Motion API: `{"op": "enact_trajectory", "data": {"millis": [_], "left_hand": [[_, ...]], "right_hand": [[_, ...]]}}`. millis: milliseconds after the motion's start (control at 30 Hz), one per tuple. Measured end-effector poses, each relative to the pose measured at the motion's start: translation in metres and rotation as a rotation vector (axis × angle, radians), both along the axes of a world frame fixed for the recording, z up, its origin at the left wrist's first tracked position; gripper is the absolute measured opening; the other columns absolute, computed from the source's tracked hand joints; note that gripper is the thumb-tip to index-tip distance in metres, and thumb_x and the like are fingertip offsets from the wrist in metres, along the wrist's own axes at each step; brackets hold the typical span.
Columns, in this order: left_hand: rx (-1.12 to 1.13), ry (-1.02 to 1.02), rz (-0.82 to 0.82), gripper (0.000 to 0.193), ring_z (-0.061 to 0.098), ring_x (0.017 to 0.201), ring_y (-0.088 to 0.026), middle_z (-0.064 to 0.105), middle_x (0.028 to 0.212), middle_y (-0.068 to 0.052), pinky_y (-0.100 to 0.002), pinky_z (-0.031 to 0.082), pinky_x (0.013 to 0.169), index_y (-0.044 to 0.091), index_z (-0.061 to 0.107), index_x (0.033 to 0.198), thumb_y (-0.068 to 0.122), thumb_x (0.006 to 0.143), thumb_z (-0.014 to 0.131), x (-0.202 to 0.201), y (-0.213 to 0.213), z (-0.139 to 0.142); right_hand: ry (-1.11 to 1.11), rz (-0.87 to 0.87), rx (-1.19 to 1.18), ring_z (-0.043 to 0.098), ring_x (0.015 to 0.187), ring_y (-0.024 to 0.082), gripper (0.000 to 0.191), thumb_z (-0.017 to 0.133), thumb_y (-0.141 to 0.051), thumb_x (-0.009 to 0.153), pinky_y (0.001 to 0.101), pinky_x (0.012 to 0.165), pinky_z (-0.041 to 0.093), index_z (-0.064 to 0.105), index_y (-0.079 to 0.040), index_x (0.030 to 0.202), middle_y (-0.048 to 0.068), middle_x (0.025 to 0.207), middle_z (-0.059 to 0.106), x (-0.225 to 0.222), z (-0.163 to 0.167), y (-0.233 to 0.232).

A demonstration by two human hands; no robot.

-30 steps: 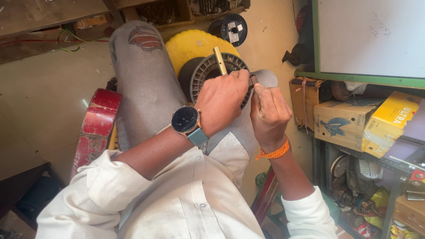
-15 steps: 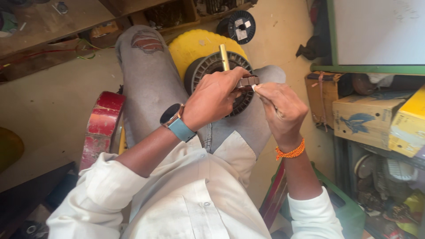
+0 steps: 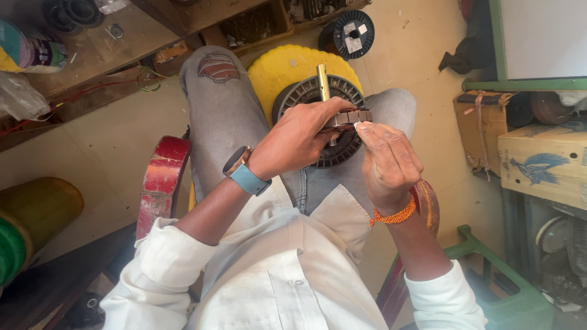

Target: The person sits in a chair with a motor armature on their lap and fits small white insulation wedges into the armature slots by hand. They use a green-handled screwdriver to press the wedges into place, pick up small pieces from the workbench, and cut paper pieces with scissors before fitting them into the slots.

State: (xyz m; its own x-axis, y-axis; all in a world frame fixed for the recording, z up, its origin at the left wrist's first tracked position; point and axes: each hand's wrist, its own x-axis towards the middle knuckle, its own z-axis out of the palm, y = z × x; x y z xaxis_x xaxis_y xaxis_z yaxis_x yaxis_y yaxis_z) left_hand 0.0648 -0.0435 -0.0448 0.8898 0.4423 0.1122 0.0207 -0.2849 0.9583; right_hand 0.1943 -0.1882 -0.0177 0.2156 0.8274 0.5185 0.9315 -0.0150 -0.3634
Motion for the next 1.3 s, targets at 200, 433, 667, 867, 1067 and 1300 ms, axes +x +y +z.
{"op": "enact_trajectory", "data": {"millis": [200, 433, 667, 867, 1067, 1300], "left_hand": [[0.009, 0.004, 0.054, 0.037, 0.067, 0.103, -0.04, 0.071, 0.107, -0.019, -0.048, 0.053, 0.085, 0.003, 0.06, 0.123, -0.001, 0.087, 0.067, 0.001, -0.007, -0.004], [0.044, -0.052, 0.018, 0.041, 0.065, 0.104, -0.042, 0.07, 0.109, -0.019, -0.049, 0.05, 0.085, 0.002, 0.057, 0.126, -0.001, 0.086, 0.068, -0.007, -0.005, -0.012], [-0.036, -0.105, -0.122, 0.047, 0.06, 0.109, -0.028, 0.07, 0.121, -0.005, -0.041, 0.047, 0.098, 0.014, 0.058, 0.139, 0.006, 0.095, 0.071, -0.033, -0.003, -0.02], [0.052, -0.169, -0.089, 0.062, 0.056, 0.114, -0.028, 0.066, 0.128, -0.004, -0.039, 0.045, 0.106, 0.01, 0.056, 0.14, 0.021, 0.085, 0.083, -0.039, -0.01, -0.024], [0.253, -0.264, 0.271, 0.061, 0.06, 0.121, -0.027, 0.064, 0.132, -0.006, -0.04, 0.049, 0.108, 0.009, 0.057, 0.133, 0.03, 0.085, 0.09, -0.037, -0.053, -0.042], [0.43, -0.331, 0.428, 0.052, 0.063, 0.11, -0.033, 0.066, 0.12, -0.012, -0.046, 0.052, 0.095, 0.004, 0.053, 0.128, 0.033, 0.094, 0.079, -0.027, -0.068, -0.066]], "right_hand": [[-0.056, -0.018, -0.033, 0.074, 0.098, 0.031, 0.03, 0.077, 0.021, 0.085, 0.0383, 0.088, 0.062, 0.073, 0.003, 0.109, 0.015, 0.102, 0.072, -0.003, -0.001, 0.0], [-0.028, -0.041, -0.057, 0.074, 0.096, 0.029, 0.03, 0.081, 0.016, 0.086, 0.0377, 0.085, 0.06, 0.074, 0.001, 0.111, 0.013, 0.102, 0.073, -0.011, 0.003, -0.002], [0.167, 0.004, -0.154, 0.062, 0.113, 0.034, 0.043, 0.087, -0.018, 0.083, 0.0419, 0.099, 0.051, 0.07, 0.001, 0.118, 0.018, 0.121, 0.069, -0.007, 0.021, -0.003], [0.282, 0.063, -0.267, 0.064, 0.118, 0.031, 0.039, 0.081, -0.021, 0.091, 0.0396, 0.102, 0.054, 0.072, -0.003, 0.124, 0.011, 0.125, 0.073, -0.011, 0.02, -0.017], [0.29, 0.008, -0.252, 0.063, 0.119, 0.032, 0.037, 0.078, -0.023, 0.096, 0.0392, 0.105, 0.053, 0.071, -0.002, 0.125, 0.01, 0.129, 0.072, -0.018, 0.01, -0.03], [0.342, -0.057, -0.243, 0.061, 0.125, 0.032, 0.037, 0.073, -0.025, 0.101, 0.0411, 0.11, 0.052, 0.069, -0.002, 0.129, 0.01, 0.132, 0.07, -0.031, 0.007, -0.033]]}}
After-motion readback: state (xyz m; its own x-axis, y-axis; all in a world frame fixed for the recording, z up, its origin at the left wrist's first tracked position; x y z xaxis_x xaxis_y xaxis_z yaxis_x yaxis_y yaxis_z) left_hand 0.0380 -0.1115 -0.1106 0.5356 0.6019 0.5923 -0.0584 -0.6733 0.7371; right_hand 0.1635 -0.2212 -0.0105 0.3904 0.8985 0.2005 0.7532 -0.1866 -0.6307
